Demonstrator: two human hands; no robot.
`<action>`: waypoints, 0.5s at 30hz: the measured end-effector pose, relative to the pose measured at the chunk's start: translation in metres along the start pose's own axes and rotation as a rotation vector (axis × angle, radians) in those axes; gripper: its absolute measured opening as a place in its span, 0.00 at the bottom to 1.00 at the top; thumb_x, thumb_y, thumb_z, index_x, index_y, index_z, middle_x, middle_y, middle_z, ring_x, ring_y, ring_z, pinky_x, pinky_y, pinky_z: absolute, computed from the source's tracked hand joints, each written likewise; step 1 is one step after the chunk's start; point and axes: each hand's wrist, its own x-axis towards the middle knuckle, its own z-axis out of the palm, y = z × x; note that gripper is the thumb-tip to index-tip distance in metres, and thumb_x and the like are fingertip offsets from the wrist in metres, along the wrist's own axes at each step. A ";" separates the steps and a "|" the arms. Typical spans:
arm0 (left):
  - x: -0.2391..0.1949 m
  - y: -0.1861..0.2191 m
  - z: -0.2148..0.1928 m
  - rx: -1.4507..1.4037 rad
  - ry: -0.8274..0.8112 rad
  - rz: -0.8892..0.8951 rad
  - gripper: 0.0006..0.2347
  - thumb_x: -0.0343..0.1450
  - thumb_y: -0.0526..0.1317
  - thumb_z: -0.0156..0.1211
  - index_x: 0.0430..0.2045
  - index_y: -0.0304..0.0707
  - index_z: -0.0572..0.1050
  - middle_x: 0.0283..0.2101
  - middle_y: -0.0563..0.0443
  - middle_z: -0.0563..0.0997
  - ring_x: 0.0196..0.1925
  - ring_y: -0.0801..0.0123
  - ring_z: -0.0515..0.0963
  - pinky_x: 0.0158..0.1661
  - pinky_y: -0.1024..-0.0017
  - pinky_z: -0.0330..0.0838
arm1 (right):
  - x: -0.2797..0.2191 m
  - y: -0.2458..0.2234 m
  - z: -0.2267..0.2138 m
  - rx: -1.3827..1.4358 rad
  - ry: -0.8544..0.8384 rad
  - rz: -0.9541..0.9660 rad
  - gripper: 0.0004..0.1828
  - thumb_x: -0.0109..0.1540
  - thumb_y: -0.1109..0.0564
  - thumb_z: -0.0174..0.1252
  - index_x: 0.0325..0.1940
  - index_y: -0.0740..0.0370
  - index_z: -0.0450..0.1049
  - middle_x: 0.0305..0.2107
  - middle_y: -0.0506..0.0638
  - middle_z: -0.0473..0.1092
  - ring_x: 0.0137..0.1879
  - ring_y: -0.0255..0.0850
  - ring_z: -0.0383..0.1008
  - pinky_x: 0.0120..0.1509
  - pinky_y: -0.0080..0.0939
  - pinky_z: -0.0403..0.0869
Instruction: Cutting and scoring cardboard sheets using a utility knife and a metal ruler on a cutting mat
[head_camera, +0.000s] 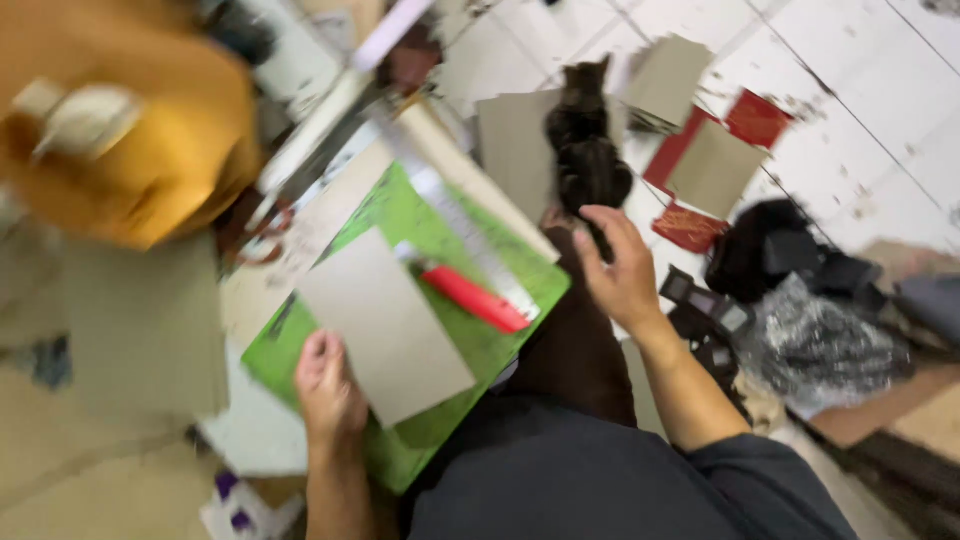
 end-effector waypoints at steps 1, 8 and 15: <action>-0.003 0.000 0.005 -0.033 0.010 0.022 0.02 0.78 0.36 0.54 0.40 0.39 0.72 0.29 0.56 0.75 0.29 0.77 0.73 0.34 0.76 0.71 | -0.003 -0.022 0.010 -0.048 -0.022 -0.142 0.17 0.69 0.56 0.56 0.59 0.68 0.73 0.52 0.60 0.72 0.59 0.53 0.74 0.64 0.51 0.71; -0.012 -0.005 -0.017 -0.146 0.057 0.138 0.03 0.79 0.38 0.55 0.39 0.39 0.72 0.31 0.51 0.82 0.31 0.72 0.83 0.37 0.70 0.83 | -0.026 -0.081 0.093 -0.639 -0.232 -0.531 0.54 0.56 0.21 0.58 0.70 0.66 0.67 0.64 0.69 0.63 0.70 0.65 0.62 0.69 0.66 0.61; -0.031 0.044 -0.013 -0.128 0.101 0.230 0.04 0.79 0.37 0.54 0.40 0.37 0.74 0.31 0.51 0.83 0.30 0.72 0.83 0.36 0.69 0.83 | -0.012 -0.017 0.104 -0.914 -0.076 -0.524 0.27 0.64 0.34 0.59 0.55 0.55 0.74 0.51 0.52 0.70 0.53 0.50 0.73 0.49 0.52 0.72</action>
